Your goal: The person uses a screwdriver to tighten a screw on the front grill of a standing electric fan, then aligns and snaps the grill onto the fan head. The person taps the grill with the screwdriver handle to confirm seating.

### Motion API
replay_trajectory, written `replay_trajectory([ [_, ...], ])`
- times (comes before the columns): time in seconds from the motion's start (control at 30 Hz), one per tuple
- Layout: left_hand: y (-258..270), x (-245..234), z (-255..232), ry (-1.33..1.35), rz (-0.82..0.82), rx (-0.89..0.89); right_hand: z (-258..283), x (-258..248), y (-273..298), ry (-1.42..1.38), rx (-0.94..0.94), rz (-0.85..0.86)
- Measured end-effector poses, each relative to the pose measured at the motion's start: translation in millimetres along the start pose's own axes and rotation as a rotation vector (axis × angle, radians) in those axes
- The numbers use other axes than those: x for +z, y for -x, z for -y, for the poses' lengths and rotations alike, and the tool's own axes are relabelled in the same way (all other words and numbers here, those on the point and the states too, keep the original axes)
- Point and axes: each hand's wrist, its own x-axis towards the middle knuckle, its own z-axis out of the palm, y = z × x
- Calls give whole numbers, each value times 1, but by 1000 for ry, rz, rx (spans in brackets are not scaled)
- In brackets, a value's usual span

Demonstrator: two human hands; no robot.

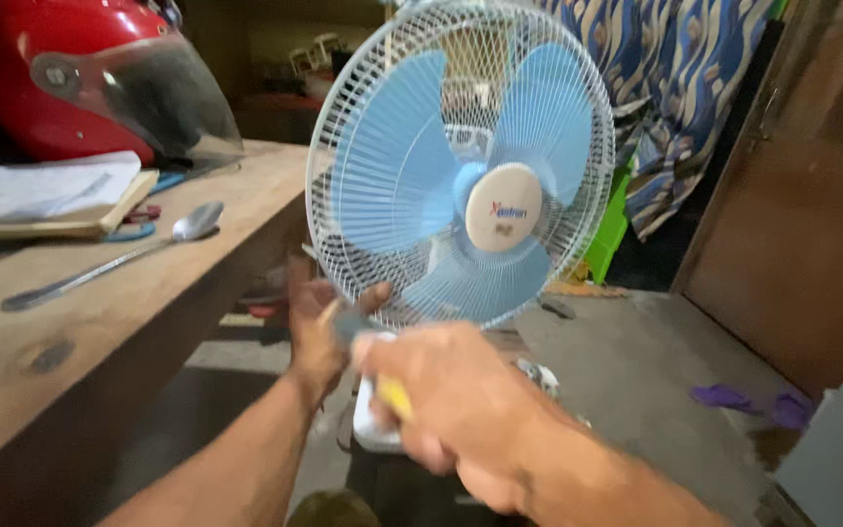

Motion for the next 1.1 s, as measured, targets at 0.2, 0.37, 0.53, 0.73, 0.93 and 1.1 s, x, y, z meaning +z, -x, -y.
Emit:
replay_trajectory([
  [0.2,10,-5,0,-223,95,49,8,8,13,-61,-10,65],
  [0.37,-13,0,0,877,47,-231,19,15,15,-202,22,-95],
  [0.53,-7,10,-2,-493,-202,234,0,20,4,28,-84,-20],
  [0.73,15,7,-19,7,208,356,2,6,15,125,12,51],
  [0.93,16,1,-12,-357,29,285,4,9,18,44,-7,79],
  [1.1,13,-5,-24,-505,-109,143,7,-13,25,130,-152,61],
])
